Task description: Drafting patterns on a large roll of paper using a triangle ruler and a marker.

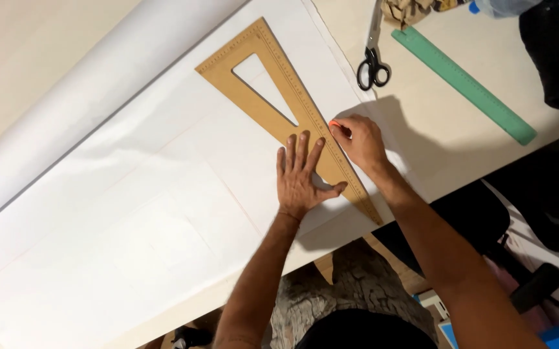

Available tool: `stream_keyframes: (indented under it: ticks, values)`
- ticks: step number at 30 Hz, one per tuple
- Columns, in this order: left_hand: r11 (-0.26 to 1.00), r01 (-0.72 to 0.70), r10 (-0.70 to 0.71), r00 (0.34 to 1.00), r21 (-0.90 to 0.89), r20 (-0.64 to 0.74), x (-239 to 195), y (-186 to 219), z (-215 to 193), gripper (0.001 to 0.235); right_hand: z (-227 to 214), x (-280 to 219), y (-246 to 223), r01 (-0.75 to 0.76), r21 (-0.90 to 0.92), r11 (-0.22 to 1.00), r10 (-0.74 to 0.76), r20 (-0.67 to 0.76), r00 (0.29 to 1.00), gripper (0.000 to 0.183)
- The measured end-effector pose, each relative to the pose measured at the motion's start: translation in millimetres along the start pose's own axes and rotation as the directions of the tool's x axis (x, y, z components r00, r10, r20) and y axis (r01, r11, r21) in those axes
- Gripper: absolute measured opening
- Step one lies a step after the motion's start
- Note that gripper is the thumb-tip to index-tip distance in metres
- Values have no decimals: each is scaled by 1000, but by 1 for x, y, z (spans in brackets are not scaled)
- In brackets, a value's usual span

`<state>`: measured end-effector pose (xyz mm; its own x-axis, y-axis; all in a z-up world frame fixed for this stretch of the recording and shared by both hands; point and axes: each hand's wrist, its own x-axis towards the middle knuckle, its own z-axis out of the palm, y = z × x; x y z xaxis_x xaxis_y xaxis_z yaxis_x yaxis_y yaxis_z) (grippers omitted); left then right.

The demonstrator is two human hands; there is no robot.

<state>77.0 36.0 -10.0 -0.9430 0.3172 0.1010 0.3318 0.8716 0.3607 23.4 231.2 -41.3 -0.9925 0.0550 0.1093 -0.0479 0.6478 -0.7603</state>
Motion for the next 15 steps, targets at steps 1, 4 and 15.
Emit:
stream_keyframes:
  ticks: [1,4,15]
  values:
    - [1000,7,-7,1000,-2,24,0,1,-1,117,3,4,3,7,-11,1000,-7,20,1000,16]
    - [1000,9,-8,999,-7,38,-1,1,-4,116,20,46,6,48,-52,997,-44,84,996,17]
    - [998,-69,68,997,12,39,-1,-5,-11,110,91,207,-5,247,-188,951,-250,7,968,8]
